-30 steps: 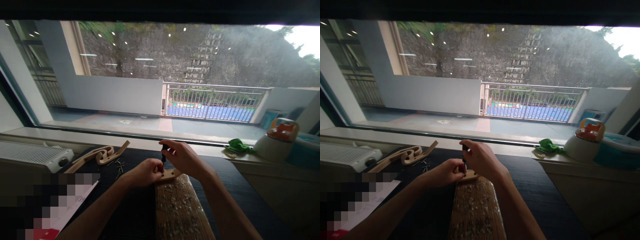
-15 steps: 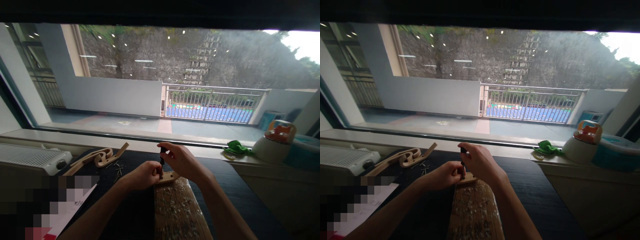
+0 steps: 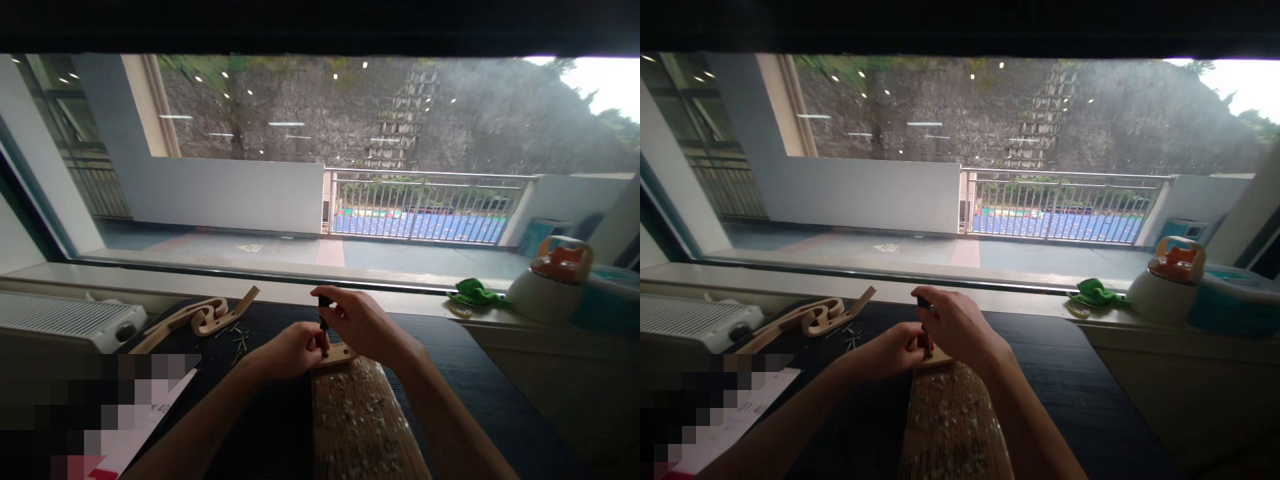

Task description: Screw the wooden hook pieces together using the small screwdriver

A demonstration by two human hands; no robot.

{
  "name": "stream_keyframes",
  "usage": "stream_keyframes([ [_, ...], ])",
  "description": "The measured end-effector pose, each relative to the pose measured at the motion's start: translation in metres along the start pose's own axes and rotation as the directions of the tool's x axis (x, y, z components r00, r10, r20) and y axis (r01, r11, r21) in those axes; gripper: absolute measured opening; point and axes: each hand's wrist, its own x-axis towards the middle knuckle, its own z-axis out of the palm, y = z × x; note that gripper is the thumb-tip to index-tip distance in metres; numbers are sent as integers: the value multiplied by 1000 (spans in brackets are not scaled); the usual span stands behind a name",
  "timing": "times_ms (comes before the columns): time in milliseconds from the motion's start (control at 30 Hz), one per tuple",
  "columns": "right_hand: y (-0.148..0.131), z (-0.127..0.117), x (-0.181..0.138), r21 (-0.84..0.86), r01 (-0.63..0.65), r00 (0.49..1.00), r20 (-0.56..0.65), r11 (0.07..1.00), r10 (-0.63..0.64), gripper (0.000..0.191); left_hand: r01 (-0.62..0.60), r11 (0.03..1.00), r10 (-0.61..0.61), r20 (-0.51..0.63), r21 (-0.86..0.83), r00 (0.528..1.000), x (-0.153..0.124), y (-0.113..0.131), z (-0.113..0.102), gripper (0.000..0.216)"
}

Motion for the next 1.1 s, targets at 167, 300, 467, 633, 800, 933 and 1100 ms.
stream_keyframes([
  [167,-1,0,-1,14,7,1000,5,1000,-7,32,18,1000,-18,-6,-20,1000,0,-3,2,12],
  [300,-2,-1,-1,0,-12,1000,4,1000,12,32,15,999,-15,5,-37,1000,0,-3,1,13],
  [467,-2,-3,-2,0,-6,1000,10,1000,6,32,34,997,-33,25,-63,999,4,-9,2,14],
  [633,-5,-2,-3,-1,4,1000,9,1000,-4,32,26,996,-24,26,-86,999,7,-15,4,12],
  [800,-9,2,-2,13,-14,999,31,1000,13,33,-20,993,24,33,-113,999,6,-13,4,7],
  [933,-9,2,-2,3,-8,1000,22,1000,8,32,-19,995,20,12,-96,1000,5,-11,3,7],
  [1100,-4,0,-2,-11,-19,1000,15,1000,20,31,-3,998,4,18,-68,1000,1,-5,0,13],
])
